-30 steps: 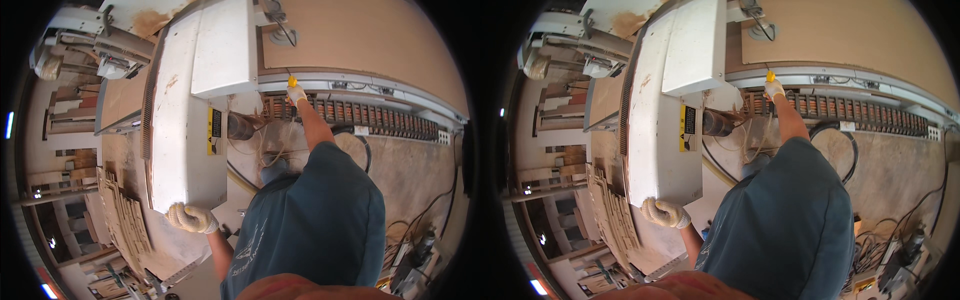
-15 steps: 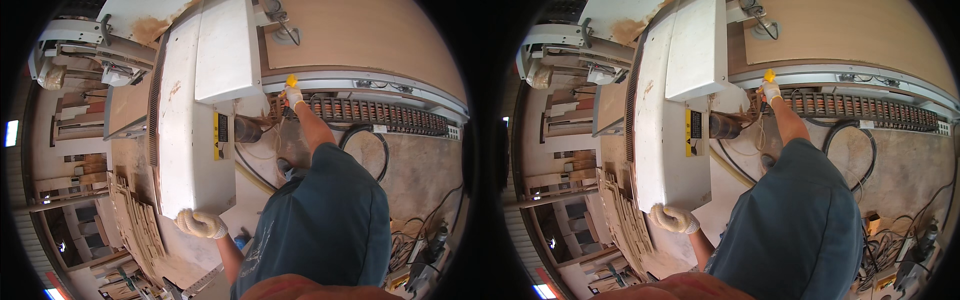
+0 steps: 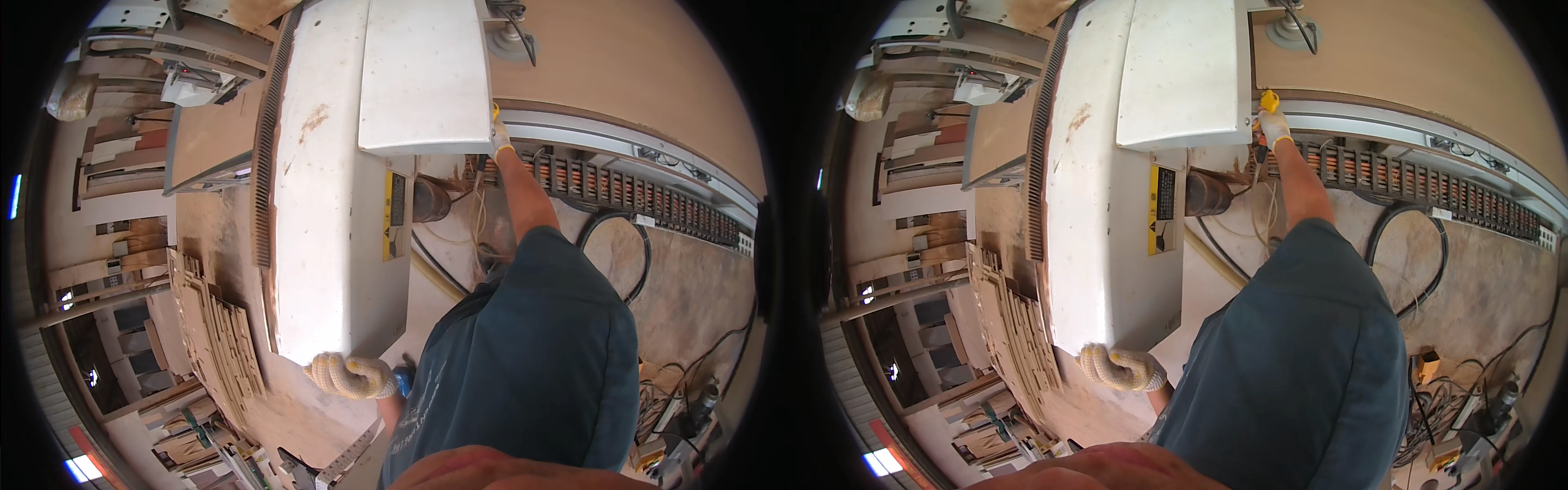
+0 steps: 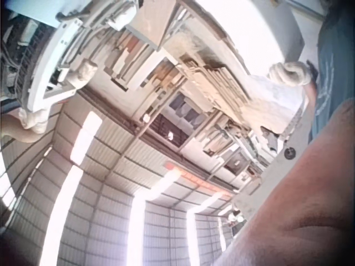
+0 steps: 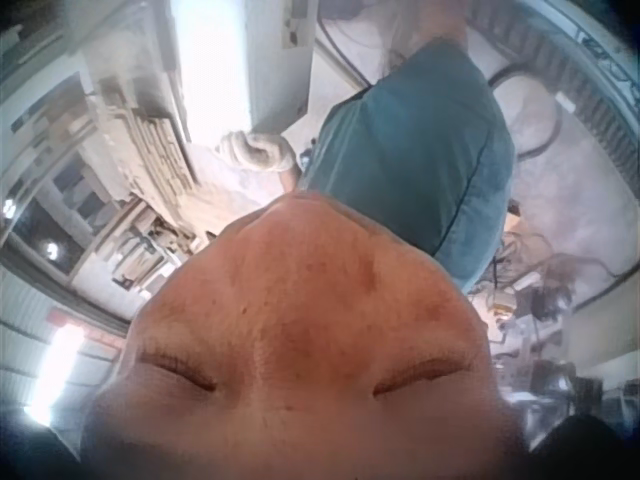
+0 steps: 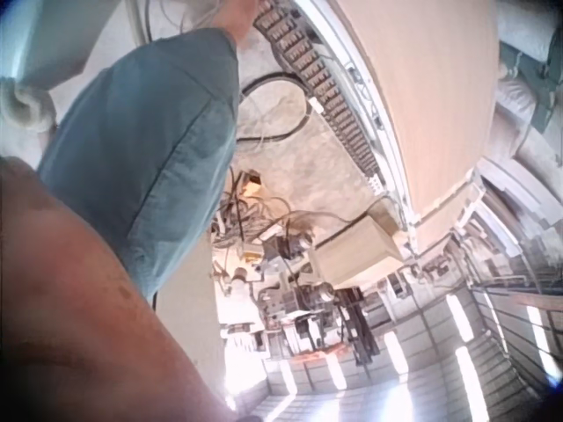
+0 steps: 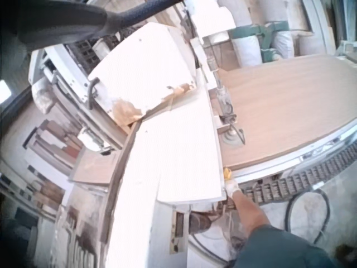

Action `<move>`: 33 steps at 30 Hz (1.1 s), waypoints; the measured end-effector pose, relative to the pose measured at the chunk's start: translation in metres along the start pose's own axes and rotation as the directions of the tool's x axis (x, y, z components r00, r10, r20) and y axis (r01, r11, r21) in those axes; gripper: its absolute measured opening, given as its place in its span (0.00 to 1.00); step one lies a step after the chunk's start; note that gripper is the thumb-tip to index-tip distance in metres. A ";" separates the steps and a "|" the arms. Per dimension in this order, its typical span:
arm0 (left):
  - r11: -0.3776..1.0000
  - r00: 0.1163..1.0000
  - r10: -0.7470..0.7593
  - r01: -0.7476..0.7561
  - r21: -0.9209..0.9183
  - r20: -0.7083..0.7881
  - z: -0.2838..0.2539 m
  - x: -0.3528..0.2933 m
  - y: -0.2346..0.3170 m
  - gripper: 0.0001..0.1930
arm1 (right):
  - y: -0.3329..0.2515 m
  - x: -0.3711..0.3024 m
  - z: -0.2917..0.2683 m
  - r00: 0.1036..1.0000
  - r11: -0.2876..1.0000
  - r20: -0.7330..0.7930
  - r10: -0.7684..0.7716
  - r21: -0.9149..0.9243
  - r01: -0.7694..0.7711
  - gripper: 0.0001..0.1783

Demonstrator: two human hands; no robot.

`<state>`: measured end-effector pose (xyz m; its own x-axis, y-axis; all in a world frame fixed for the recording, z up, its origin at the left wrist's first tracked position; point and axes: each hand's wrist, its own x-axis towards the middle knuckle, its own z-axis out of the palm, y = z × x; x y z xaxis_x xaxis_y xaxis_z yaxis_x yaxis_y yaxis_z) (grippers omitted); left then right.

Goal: The person operates a CNC machine in a workshop, using a handheld device to control the machine and then manually lifting and placing large wooden boards onto the machine bed. The person also interacts with the machine's control panel and handles a printed label.

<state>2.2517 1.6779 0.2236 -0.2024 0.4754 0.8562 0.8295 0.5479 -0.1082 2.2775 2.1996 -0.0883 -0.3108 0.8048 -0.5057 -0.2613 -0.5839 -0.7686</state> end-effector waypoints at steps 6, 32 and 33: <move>0.995 0.992 -0.084 0.079 -0.060 -0.096 0.006 -0.011 0.006 0.14 | -0.012 -0.035 -0.050 0.939 0.883 0.283 0.193 -0.468 -0.040 0.10; 0.995 0.992 -0.057 0.065 0.073 -0.112 -0.010 0.018 0.032 0.13 | 0.018 -0.020 -0.022 0.990 0.998 0.137 0.029 0.048 -0.036 0.07; 0.994 0.990 -0.102 0.105 0.024 -0.101 -0.011 0.019 0.031 0.13 | 0.017 -0.024 -0.019 0.995 1.000 0.103 -0.005 0.003 0.005 0.06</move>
<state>2.2790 1.6965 0.2422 -0.2325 0.3449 0.9094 0.7907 0.6114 -0.0298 2.2982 2.1730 -0.0967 -0.4018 0.7925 -0.4588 -0.2659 -0.5803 -0.7698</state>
